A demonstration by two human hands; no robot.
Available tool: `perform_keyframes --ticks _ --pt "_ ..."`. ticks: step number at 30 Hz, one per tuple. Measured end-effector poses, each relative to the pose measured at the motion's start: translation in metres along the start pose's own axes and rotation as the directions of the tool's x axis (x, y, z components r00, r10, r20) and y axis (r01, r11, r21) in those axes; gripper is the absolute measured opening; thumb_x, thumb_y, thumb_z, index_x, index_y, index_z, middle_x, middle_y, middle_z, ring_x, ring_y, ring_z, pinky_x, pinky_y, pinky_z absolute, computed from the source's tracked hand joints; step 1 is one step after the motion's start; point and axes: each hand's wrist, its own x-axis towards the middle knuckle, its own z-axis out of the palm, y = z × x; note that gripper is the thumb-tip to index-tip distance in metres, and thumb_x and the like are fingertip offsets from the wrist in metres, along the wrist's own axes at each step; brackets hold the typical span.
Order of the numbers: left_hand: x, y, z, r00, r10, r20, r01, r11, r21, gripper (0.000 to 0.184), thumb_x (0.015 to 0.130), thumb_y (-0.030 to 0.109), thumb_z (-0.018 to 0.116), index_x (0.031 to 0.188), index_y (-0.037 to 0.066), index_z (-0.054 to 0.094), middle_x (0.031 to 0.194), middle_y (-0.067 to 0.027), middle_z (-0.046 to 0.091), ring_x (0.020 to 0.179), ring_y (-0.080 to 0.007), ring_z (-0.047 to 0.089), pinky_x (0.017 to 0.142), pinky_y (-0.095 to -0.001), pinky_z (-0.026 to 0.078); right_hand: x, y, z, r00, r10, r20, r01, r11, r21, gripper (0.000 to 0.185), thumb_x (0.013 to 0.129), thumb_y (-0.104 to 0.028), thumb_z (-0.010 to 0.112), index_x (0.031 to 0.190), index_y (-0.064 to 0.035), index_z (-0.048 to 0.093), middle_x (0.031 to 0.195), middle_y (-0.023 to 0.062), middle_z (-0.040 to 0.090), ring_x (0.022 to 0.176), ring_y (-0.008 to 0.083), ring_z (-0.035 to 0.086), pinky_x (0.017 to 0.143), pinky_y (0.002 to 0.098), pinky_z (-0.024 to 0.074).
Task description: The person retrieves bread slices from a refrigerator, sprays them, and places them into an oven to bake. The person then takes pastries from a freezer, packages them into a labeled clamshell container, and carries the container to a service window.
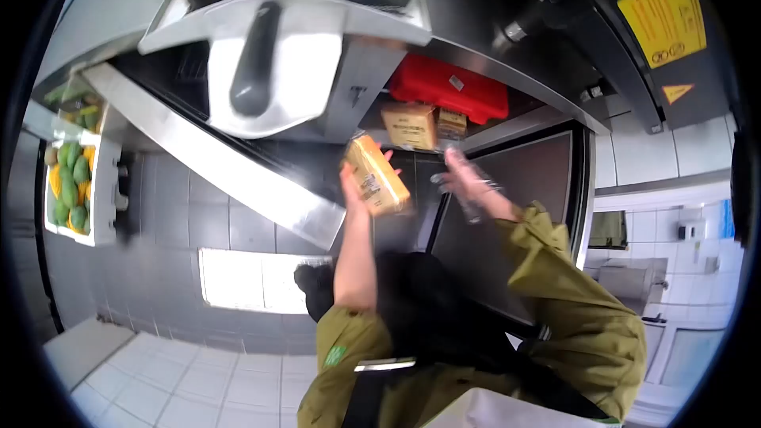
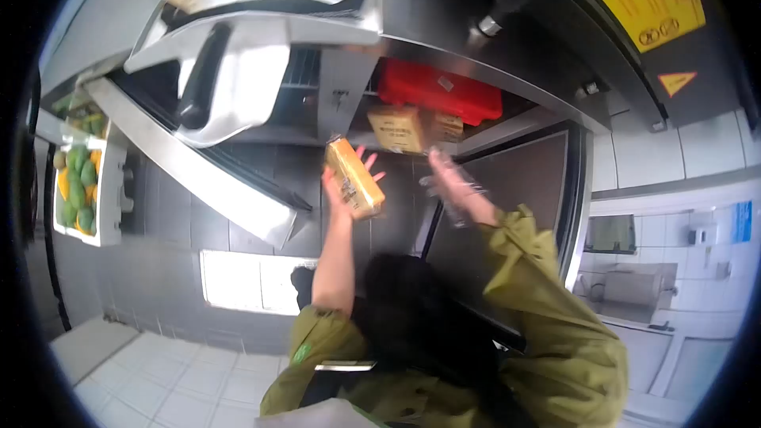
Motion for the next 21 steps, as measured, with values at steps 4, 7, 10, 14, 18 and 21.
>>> perform_keyframes --ticks 4,7,10,14,18,21 --pt "-0.020 0.016 -0.013 0.853 -0.033 -0.520 0.291 0.857 0.424 0.050 0.084 0.025 0.050 0.125 0.001 0.035 0.123 -0.0144 0.046 0.111 -0.0281 0.046 0.095 -0.0422 0.036 0.077 0.131 0.078 0.970 0.244 -0.020 -0.233 0.944 0.233 0.082 0.075 -0.040 0.064 0.127 0.0110 0.025 0.114 0.0226 0.050 0.106 0.0237 0.048 0.088 0.0327 0.0393" --pt "-0.025 0.024 -0.006 0.885 -0.271 -0.379 0.457 0.665 0.591 0.039 0.078 0.007 0.058 0.114 -0.002 0.044 0.110 -0.0152 0.054 0.101 -0.0245 0.054 0.088 -0.0365 0.045 0.116 0.188 0.118 0.980 0.083 -0.180 -0.098 0.992 -0.075 0.089 0.071 -0.039 0.067 0.128 0.0105 0.021 0.124 0.0277 0.038 0.116 0.0321 0.040 0.095 0.0361 0.0339" --pt "-0.042 0.027 -0.019 0.883 -0.229 -0.409 0.453 0.640 0.620 0.055 0.070 0.004 0.065 0.117 -0.002 0.037 0.109 -0.0166 0.052 0.100 -0.0272 0.053 0.084 -0.0378 0.049 0.147 0.129 0.125 0.942 0.175 -0.286 -0.250 0.935 -0.251 0.088 0.069 -0.051 0.061 0.130 0.0000 0.025 0.130 0.0260 0.031 0.119 0.0387 0.033 0.098 0.0423 0.0305" --pt "-0.115 0.010 -0.031 0.907 0.252 -0.338 0.072 0.697 0.714 0.064 0.071 0.031 0.066 0.121 0.001 0.038 0.115 -0.0154 0.049 0.105 -0.0297 0.050 0.086 -0.0421 0.046 0.260 0.142 0.154 0.644 -0.146 -0.751 -0.050 0.971 -0.232 0.082 0.069 -0.049 0.059 0.128 0.0006 0.029 0.128 0.0254 0.034 0.114 0.0389 0.039 0.094 0.0445 0.0318" --pt "-0.162 0.018 -0.042 0.825 0.493 -0.278 -0.170 0.684 0.710 0.057 0.081 0.038 0.053 0.124 0.002 0.038 0.117 -0.0151 0.051 0.103 -0.0276 0.053 0.086 -0.0431 0.046 0.343 0.193 0.152 0.214 -0.401 -0.891 -0.147 0.888 -0.435 0.072 0.071 -0.043 0.057 0.124 0.0017 0.036 0.122 0.0218 0.042 0.111 0.0358 0.040 0.093 0.0436 0.0310" --pt "-0.159 0.011 -0.027 0.471 0.703 -0.533 -0.184 0.669 0.720 0.054 0.082 0.041 0.048 0.123 0.007 0.041 0.113 -0.0119 0.054 0.097 -0.0249 0.057 0.078 -0.0387 0.052 0.371 0.212 0.129 0.540 -0.497 -0.679 -0.100 0.763 -0.638 0.054 0.075 -0.035 0.052 0.117 -0.0011 0.044 0.112 0.0176 0.048 0.105 0.0315 0.044 0.088 0.0417 0.0341"
